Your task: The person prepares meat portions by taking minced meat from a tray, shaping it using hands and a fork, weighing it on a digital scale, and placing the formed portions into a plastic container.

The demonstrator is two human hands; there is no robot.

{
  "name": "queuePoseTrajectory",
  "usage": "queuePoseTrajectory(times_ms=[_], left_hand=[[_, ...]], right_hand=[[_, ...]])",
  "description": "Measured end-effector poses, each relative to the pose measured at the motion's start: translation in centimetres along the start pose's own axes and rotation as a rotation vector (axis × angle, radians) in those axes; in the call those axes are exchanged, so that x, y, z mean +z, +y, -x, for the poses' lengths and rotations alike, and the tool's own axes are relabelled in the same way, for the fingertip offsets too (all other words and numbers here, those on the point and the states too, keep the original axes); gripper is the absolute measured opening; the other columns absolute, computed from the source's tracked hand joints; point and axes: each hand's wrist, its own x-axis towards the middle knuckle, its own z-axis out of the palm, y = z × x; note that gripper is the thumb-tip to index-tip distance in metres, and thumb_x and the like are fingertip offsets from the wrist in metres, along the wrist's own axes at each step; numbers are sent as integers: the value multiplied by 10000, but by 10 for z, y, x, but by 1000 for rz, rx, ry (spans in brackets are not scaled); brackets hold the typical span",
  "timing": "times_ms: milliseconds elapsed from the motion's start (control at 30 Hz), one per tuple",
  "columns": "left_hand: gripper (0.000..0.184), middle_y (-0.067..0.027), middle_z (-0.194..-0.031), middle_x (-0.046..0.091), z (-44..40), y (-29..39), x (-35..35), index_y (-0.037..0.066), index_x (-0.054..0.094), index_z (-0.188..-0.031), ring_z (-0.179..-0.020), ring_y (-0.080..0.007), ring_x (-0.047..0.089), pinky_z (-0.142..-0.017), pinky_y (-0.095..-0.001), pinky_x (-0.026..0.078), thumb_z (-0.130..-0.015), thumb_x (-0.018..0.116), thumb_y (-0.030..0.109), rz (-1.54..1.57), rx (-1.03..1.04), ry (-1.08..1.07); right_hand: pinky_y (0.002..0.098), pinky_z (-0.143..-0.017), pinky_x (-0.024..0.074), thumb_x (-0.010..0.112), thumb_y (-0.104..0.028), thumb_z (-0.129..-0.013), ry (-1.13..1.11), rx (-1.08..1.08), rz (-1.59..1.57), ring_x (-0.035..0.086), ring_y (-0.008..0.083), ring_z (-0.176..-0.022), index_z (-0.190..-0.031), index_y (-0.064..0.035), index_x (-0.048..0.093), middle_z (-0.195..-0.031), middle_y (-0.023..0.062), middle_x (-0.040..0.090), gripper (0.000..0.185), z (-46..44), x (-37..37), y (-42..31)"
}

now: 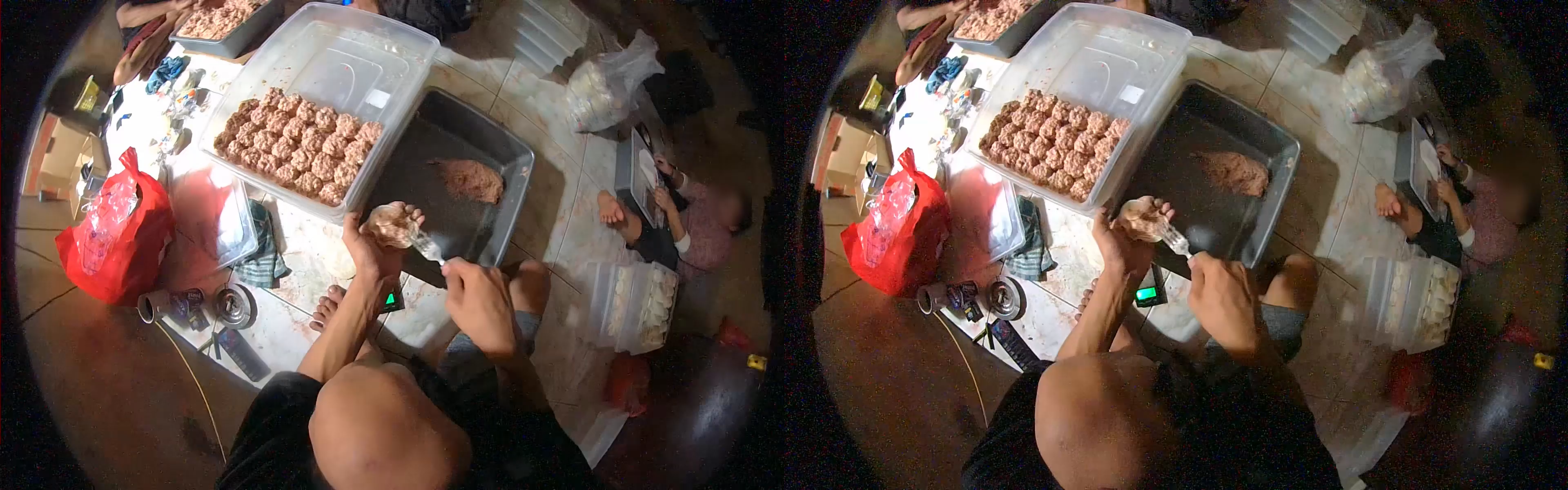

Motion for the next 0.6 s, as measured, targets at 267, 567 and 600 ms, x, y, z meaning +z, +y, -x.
queuePoseTrajectory(times_ms=[267,567,600], left_hand=[[851,-233,-1167,714,18,15,12,-102,630,-1251,-1092,-364,704,-1052,-492,527,-1011,347,663,-285,-122,33],[739,-152,-1108,738,47,35,5,-40,651,-1262,-1047,-248,712,-989,-377,546,-1057,415,630,-604,-212,25],[592,-131,-1079,739,61,33,30,-37,657,-1252,-1016,-237,709,-968,-353,545,-1070,475,496,-536,-246,160]], right_hand=[[562,-691,479,566,-231,-1050,13,-55,-43,638,506,-789,-947,-5,662,-791,281,648,266,-2,-9,-18],[459,-701,533,807,-276,-902,194,-144,-186,693,386,-807,-1077,-17,719,-872,200,667,325,-17,-30,-27],[433,-712,530,823,-227,-882,108,-186,-169,686,353,-841,-1115,-15,728,-947,186,646,328,-24,-14,-15]])
